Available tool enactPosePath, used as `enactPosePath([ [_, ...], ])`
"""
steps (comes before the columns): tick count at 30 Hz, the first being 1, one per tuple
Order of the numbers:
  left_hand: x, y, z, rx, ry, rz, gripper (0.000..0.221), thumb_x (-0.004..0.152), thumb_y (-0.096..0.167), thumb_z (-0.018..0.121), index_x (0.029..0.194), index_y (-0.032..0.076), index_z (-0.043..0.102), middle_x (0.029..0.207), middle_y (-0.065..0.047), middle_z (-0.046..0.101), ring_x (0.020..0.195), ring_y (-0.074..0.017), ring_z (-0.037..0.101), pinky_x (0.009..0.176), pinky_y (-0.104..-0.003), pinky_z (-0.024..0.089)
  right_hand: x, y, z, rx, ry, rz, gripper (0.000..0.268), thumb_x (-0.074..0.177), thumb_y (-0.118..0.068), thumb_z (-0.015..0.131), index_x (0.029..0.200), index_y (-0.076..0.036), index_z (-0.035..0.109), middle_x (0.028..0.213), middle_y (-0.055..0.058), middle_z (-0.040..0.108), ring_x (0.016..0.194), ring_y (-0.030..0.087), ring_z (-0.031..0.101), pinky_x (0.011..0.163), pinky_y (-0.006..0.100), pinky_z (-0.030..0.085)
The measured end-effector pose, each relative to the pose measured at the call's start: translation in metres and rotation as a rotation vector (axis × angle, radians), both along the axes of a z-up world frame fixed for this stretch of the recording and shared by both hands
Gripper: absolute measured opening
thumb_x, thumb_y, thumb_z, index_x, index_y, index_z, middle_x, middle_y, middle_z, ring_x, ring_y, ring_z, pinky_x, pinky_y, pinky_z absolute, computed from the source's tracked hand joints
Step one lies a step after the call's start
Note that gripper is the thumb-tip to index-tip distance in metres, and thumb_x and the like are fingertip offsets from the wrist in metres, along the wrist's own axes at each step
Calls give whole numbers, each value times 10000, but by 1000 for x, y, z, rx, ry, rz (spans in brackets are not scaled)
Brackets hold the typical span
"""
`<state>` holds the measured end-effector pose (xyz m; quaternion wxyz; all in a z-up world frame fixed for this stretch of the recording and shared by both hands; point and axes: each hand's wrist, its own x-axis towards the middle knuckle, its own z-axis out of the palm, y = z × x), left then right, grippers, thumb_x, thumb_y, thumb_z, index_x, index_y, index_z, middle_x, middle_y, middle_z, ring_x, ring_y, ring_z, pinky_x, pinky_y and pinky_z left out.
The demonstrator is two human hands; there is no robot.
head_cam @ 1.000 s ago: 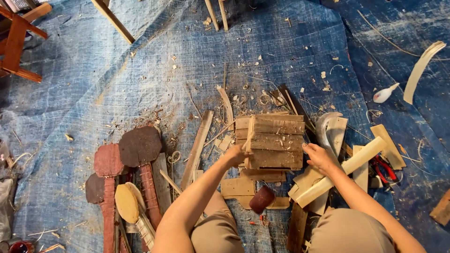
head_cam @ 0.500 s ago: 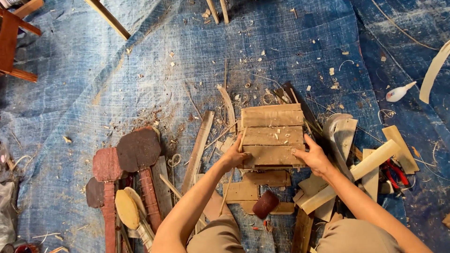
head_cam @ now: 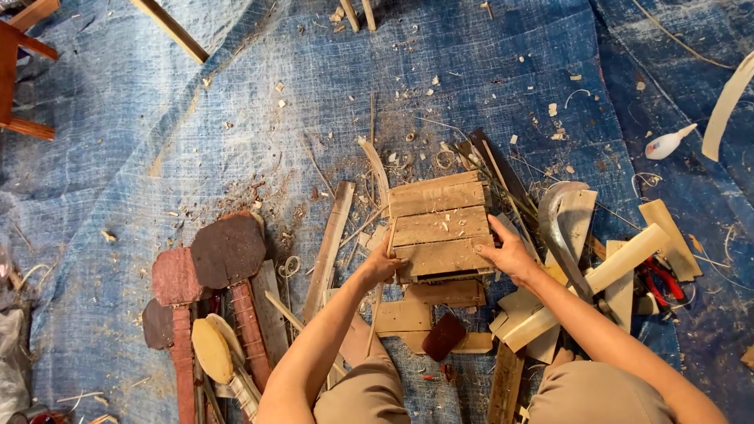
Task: The person shaves thin strips of wood from a wooden block using a curved hand blade.
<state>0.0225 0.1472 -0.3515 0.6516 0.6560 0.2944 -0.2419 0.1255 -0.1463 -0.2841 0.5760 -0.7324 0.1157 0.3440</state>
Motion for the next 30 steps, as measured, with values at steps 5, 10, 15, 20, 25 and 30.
enactPosePath([
  [5, 22, -14, 40, 412, 51, -245, 798, 967, 294, 652, 1644, 249, 231, 1197, -290, 685, 1107, -431, 683, 900, -539, 566, -22, -49, -52, -237, -232, 59, 592, 909, -351, 749, 1474, -256, 602, 1289, 263, 664, 1243, 453, 603, 1002, 554, 506],
  [10, 34, 19, 70, 363, -39, -56, 586, 1051, 412, 551, 1567, 179, 401, 971, -217, 735, 713, -252, 677, 536, -335, 609, -70, -193, -163, -857, -486, 108, 518, 925, -353, 652, 1411, -177, 620, 1336, 198, 590, 1232, 432, 572, 1019, 525, 468],
  [15, 28, 15, 170, 241, -155, 131, 519, 1093, 424, 472, 1506, 108, 459, 776, -78, 682, 502, -120, 544, 415, -212, 491, -115, -225, -121, -939, -442, 150, 534, 1015, -505, 633, 1379, -115, 643, 1332, 205, 557, 1164, 410, 629, 926, 487, 532],
  [20, 12, 10, 248, 48, -474, 361, 571, 1089, 476, 446, 1446, 32, 478, 740, -34, 574, 522, -98, 455, 452, -201, 418, -125, -223, -153, -867, -239, 47, 533, 990, -342, 667, 1472, -209, 482, 1500, 148, 344, 1219, 471, 573, 899, 646, 556],
  [25, -6, -11, 327, -83, -655, 455, 550, 1058, 478, 427, 1392, 50, 513, 744, -14, 542, 532, -60, 406, 471, -207, 366, -148, -229, -120, -884, -482, 3, 466, 931, -248, 693, 1386, -213, 599, 1352, 147, 496, 1075, 423, 626, 865, 533, 547],
  [30, -30, -62, 396, -207, -731, 348, 590, 1012, 479, 483, 1380, 21, 536, 733, 5, 530, 530, -47, 410, 492, -215, 379, -133, -250, -45, -713, -703, -76, 510, 831, -225, 792, 1313, -74, 723, 841, 180, 635, 732, 359, 615, 666, 441, 502],
])
